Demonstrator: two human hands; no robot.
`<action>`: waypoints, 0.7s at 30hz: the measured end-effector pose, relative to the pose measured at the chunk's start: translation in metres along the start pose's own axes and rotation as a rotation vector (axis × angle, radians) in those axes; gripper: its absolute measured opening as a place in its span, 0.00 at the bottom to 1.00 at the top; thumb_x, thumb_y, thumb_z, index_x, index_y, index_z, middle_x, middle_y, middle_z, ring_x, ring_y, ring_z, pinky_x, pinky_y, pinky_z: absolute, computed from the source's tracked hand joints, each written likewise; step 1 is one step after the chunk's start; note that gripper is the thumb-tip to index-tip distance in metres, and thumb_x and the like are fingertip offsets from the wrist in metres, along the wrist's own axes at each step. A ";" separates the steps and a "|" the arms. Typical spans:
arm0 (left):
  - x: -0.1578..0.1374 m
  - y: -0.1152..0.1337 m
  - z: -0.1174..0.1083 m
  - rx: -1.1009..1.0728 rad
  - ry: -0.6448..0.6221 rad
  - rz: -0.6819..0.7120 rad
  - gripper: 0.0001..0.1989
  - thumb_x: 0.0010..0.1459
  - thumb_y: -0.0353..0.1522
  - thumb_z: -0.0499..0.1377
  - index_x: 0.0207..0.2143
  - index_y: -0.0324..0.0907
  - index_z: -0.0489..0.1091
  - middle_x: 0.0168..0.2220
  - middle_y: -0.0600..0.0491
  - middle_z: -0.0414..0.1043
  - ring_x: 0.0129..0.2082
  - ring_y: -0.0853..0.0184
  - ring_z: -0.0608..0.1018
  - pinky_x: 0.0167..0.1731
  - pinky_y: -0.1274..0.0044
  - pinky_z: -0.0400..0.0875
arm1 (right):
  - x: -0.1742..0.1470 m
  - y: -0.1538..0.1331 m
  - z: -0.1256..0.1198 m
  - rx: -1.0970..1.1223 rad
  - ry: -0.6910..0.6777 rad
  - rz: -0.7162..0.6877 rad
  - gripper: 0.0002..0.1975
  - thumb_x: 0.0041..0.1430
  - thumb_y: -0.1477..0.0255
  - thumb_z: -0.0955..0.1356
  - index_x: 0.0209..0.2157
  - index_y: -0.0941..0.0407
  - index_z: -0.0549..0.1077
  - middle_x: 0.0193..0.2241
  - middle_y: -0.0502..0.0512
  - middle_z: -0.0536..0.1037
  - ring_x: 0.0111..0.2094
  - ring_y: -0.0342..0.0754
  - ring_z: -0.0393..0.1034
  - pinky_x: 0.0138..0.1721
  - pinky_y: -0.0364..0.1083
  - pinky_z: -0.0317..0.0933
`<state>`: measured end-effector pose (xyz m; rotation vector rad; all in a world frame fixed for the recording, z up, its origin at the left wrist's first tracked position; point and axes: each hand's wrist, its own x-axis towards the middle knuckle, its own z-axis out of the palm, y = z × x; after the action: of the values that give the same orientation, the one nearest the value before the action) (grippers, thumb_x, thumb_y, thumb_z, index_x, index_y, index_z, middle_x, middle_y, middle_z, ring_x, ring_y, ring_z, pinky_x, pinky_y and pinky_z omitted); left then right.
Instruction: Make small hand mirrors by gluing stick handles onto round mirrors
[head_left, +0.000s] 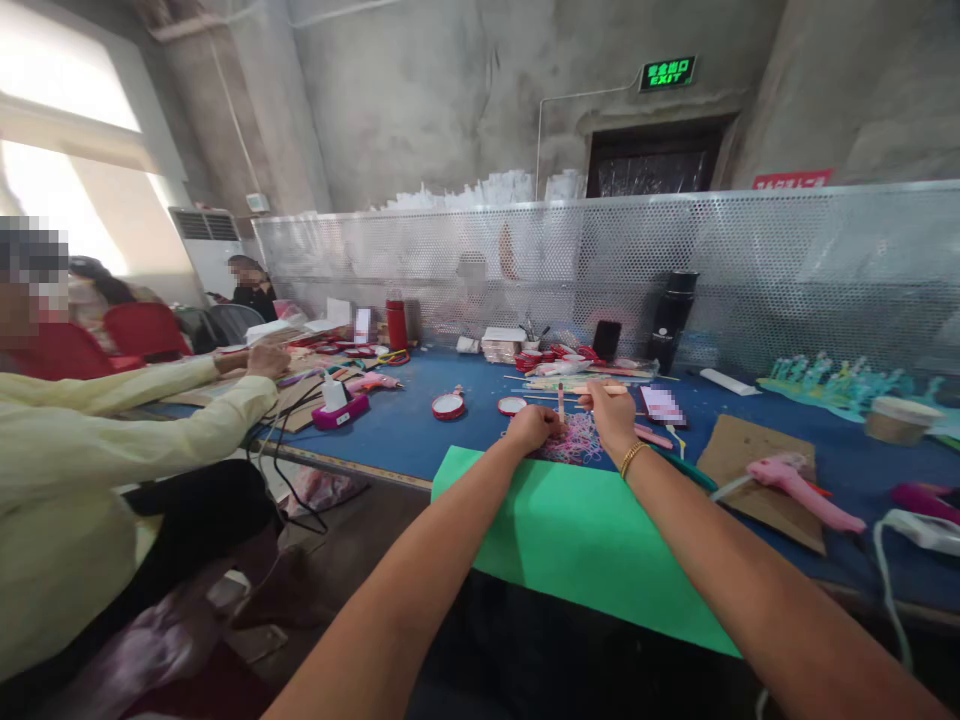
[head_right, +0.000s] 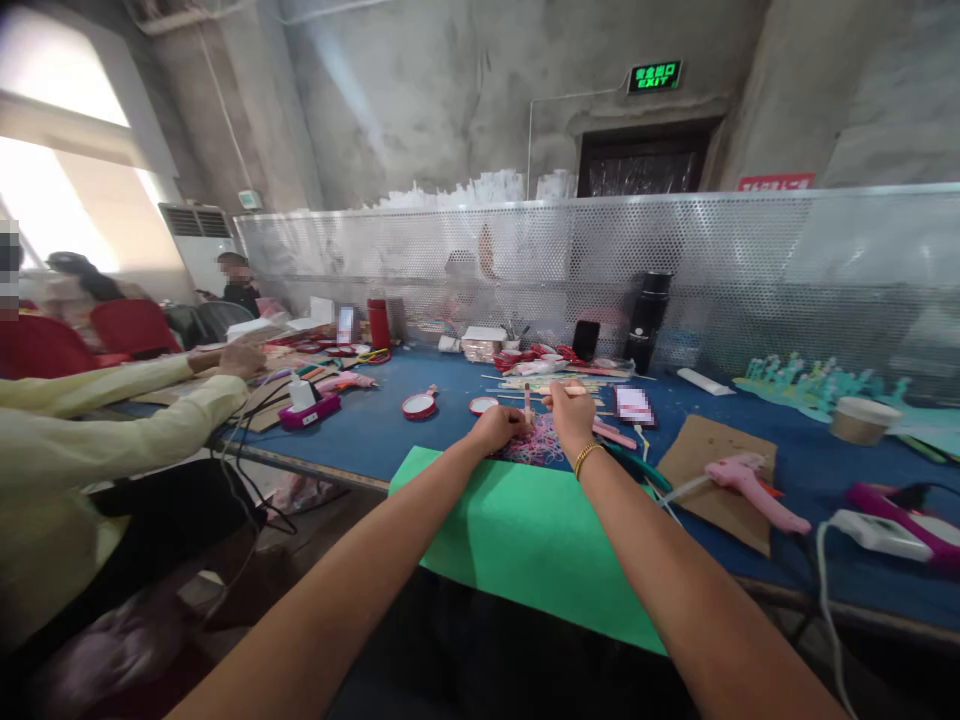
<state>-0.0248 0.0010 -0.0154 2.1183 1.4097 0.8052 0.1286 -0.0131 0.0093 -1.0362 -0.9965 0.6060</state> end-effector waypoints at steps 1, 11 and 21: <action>0.000 0.001 -0.001 0.011 -0.004 0.002 0.13 0.50 0.40 0.62 0.30 0.39 0.79 0.21 0.56 0.69 0.21 0.72 0.63 0.25 0.78 0.56 | 0.000 0.003 -0.003 -0.017 0.003 -0.004 0.09 0.46 0.64 0.67 0.20 0.54 0.68 0.15 0.50 0.73 0.20 0.47 0.68 0.24 0.45 0.62; 0.001 0.003 0.000 0.001 0.013 0.036 0.12 0.50 0.39 0.61 0.24 0.39 0.76 0.20 0.57 0.68 0.22 0.72 0.64 0.25 0.78 0.55 | 0.001 0.003 -0.013 0.023 -0.053 -0.045 0.07 0.46 0.66 0.67 0.22 0.55 0.70 0.16 0.47 0.73 0.20 0.44 0.68 0.26 0.42 0.62; 0.002 0.002 0.000 -0.072 -0.006 0.033 0.15 0.49 0.41 0.61 0.23 0.38 0.74 0.19 0.57 0.67 0.21 0.73 0.63 0.23 0.78 0.53 | -0.016 -0.002 -0.001 0.141 0.013 -0.043 0.08 0.49 0.65 0.67 0.25 0.55 0.69 0.19 0.47 0.74 0.22 0.43 0.69 0.28 0.43 0.63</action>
<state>-0.0230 0.0016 -0.0133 2.0929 1.3258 0.8485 0.1222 -0.0274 0.0047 -0.8912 -0.9485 0.6238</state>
